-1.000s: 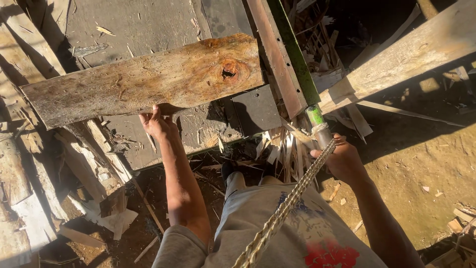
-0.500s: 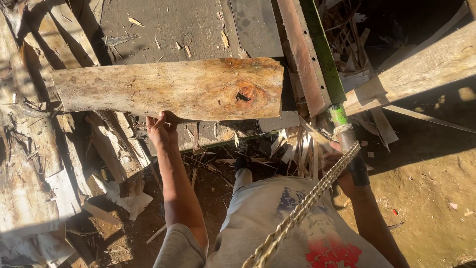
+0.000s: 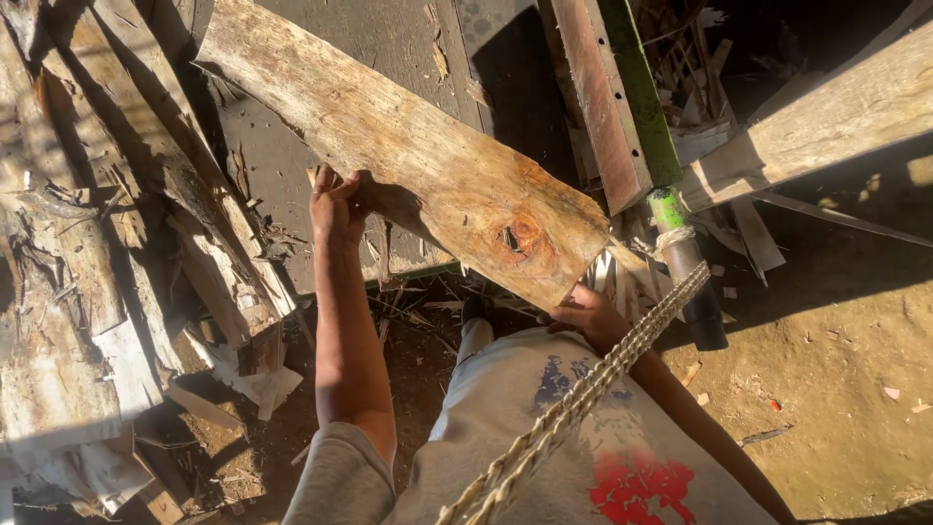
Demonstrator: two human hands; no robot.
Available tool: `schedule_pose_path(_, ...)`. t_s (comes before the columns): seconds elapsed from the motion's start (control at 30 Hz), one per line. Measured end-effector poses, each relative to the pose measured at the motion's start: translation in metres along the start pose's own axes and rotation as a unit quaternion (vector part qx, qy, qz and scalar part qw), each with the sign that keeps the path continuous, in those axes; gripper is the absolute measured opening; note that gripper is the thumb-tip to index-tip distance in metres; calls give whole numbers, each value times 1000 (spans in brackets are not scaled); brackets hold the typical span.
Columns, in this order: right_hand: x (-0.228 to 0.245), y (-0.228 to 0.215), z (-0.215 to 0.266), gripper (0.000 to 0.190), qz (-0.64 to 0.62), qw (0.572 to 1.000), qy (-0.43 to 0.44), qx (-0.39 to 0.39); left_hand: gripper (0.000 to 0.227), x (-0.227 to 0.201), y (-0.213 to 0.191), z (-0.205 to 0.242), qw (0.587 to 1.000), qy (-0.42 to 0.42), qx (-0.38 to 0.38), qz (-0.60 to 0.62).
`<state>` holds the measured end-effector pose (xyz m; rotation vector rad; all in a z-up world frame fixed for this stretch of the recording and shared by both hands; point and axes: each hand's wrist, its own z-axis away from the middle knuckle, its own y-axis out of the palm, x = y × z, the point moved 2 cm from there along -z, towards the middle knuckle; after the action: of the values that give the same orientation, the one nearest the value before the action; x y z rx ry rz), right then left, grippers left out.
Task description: Using a manual cutting machine to slice strips of wood and bark from a scrap pile.
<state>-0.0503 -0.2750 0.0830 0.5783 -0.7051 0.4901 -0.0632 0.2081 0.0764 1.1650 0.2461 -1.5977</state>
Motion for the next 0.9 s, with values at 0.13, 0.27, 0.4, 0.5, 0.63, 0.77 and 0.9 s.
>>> schedule_pose_path(0.13,-13,0,-10,41,-22,1000,22,-3,79,21,24,4,1000,7,5,-11)
schedule_pose_path(0.27,-6,12,-14,35,93,988,-123,-3,78,120,20,31,998,-66,-10,14)
schedule_pose_path(0.4,12,27,-13,26,-53,998,-19,-35,88,128,84,176,983,-172,-65,-9)
schedule_pose_path(0.5,6,23,-15,20,-49,996,44,-67,77,249,33,132,994,-44,103,2)
schedule_pose_path(0.63,-29,-5,-41,17,-18,994,25,-107,89,172,92,174,992,-81,60,-80)
schedule_pose_path(0.77,-54,-29,-45,16,137,981,-34,-135,69,182,106,154,978,-35,97,-181)
schedule_pose_path(0.9,-14,-27,-11,28,-150,981,52,-108,75,181,123,103,982,-61,129,-124)
